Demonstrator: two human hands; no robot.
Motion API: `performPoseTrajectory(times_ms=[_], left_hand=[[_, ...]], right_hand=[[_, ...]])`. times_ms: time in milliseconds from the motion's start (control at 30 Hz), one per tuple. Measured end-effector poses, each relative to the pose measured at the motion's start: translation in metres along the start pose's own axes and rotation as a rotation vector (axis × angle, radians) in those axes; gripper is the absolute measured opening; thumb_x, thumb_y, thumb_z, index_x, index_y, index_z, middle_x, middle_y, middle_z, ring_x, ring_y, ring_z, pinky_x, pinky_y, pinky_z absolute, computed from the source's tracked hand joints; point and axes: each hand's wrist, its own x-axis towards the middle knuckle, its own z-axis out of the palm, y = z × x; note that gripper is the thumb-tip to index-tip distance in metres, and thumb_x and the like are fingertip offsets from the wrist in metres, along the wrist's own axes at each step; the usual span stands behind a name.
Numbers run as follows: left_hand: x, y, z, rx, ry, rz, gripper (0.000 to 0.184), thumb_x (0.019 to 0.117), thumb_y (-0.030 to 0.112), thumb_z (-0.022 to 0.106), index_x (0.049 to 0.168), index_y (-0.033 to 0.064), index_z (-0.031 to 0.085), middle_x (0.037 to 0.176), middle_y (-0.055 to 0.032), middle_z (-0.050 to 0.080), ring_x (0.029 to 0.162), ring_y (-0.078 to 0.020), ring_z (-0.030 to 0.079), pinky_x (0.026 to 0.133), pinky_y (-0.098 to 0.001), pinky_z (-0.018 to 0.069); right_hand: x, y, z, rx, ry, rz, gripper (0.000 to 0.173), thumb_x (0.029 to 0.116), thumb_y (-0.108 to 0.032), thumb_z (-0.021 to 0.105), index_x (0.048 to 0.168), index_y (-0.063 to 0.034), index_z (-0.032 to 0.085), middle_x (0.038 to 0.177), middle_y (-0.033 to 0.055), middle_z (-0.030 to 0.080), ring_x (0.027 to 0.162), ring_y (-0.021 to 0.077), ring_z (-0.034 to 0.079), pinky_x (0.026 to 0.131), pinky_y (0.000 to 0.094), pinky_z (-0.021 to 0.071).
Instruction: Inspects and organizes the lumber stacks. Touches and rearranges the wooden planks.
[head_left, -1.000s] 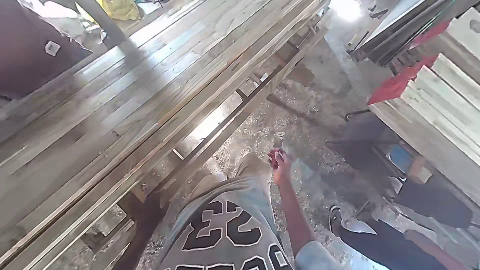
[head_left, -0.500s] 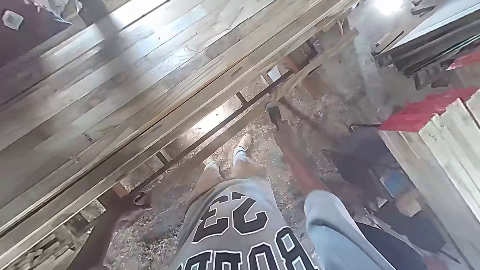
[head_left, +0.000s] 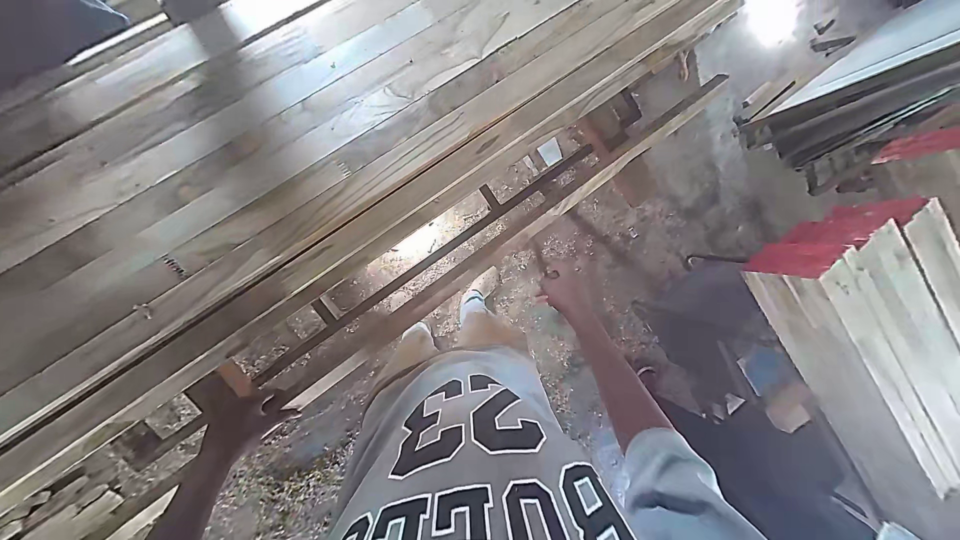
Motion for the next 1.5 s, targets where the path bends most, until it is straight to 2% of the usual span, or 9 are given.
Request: performPoseTrajectory(times_ms=[167,300,433,667,900,1033,1133,1400,1500], left_hand=[[-0.02,0.01,0.017,0.064,0.303,-0.009,0.059,0.0801,0.05,0.086,0.118,0.0074,0.073,0.115,-0.0231,0.072,0.112,-0.0452,0.067,0.092,-0.0671,0.0521],[-0.023,0.012,0.025,0.041,0.313,-0.019,0.055,0.0834,0.042,0.085,0.123,0.0075,0.071,0.119,-0.0238,0.07,0.114,-0.0457,0.066,0.09,-0.068,0.0522],[-0.022,0.014,0.038,0.016,0.408,-0.029,0.052,0.0853,0.044,0.083,0.121,0.0079,0.071,0.114,-0.0226,0.071,0.109,-0.0453,0.068,0.084,-0.0678,0.0539],[-0.022,0.011,0.042,-0.011,0.409,0.032,0.058,0.0821,0.042,0.086,0.119,0.0012,0.069,0.114,-0.0255,0.069,0.11,-0.0459,0.067,0.089,-0.0672,0.0525],[-0.005,-0.025,0.027,-0.136,0.172,0.165,0.066,0.0775,0.049,0.088,0.125,0.0085,0.068,0.116,-0.0184,0.071,0.108,-0.0375,0.069,0.094,-0.0649,0.0522],[0.014,-0.045,0.017,-0.247,-0.029,0.202,0.069,0.0793,0.042,0.089,0.132,0.004,0.065,0.118,-0.0209,0.07,0.108,-0.0351,0.068,0.1,-0.0564,0.0512],[0.017,-0.036,0.001,-0.174,-0.191,0.133,0.068,0.0843,0.043,0.085,0.134,0.0025,0.064,0.124,-0.0238,0.068,0.12,-0.0376,0.064,0.108,-0.0559,0.0456],[0.039,-0.045,-0.003,-0.158,-0.385,0.174,0.046,0.0929,0.042,0.076,0.122,0.0065,0.072,0.117,-0.0205,0.072,0.114,-0.038,0.066,0.103,-0.0612,0.0479],[0.044,-0.042,-0.007,-0.09,-0.42,0.182,0.045,0.0941,0.041,0.075,0.121,0.005,0.072,0.117,-0.0224,0.071,0.116,-0.039,0.065,0.104,-0.0619,0.0463]], right_hand=[[0.03,0.019,-0.006,-0.119,0.39,-0.187,0.056,0.1024,-0.014,0.057,0.156,-0.0118,0.043,0.14,0.0248,0.059,0.118,0.0416,0.064,0.101,0.0571,0.0513],[0.052,0.032,0.013,-0.317,0.334,-0.111,0.056,0.1029,-0.017,0.056,0.157,-0.0184,0.041,0.141,0.026,0.055,0.111,0.044,0.066,0.091,0.0601,0.0549],[0.025,0.041,-0.011,-0.341,0.27,-0.033,0.054,0.1021,-0.017,0.055,0.155,-0.0147,0.044,0.141,0.0232,0.058,0.124,0.0408,0.062,0.103,0.0568,0.0501],[0.015,-0.046,-0.018,-0.353,0.15,0.048,0.04,0.0982,-0.019,0.062,0.133,-0.0002,0.055,0.111,0.0289,0.068,0.103,0.0456,0.068,0.086,0.0637,0.0542],[-0.01,-0.029,-0.031,-0.543,0.078,0.006,0.048,0.1016,-0.019,0.057,0.149,-0.0135,0.053,0.135,0.0232,0.062,0.124,0.0417,0.061,0.103,0.0599,0.0486],[0.039,-0.017,-0.045,-0.641,0.237,-0.076,0.046,0.0986,-0.014,0.062,0.144,-0.0198,0.058,0.132,0.0249,0.061,0.105,0.0474,0.067,0.082,0.0664,0.0554],[0.049,-0.024,-0.053,-0.517,0.321,-0.059,0.044,0.0922,-0.009,0.067,0.136,-0.0085,0.061,0.126,0.0298,0.061,0.101,0.0506,0.066,0.076,0.0688,0.0544],[-0.015,-0.038,-0.012,-0.523,-0.037,-0.016,0.039,0.0987,-0.019,0.058,0.135,-0.0068,0.062,0.126,0.0217,0.066,0.119,0.0389,0.064,0.099,0.059,0.0502],[-0.016,-0.025,-0.024,-0.432,0.088,0.01,0.047,0.1029,-0.019,0.054,0.148,-0.0089,0.052,0.133,0.0236,0.063,0.12,0.0389,0.063,0.102,0.0569,0.0498]])
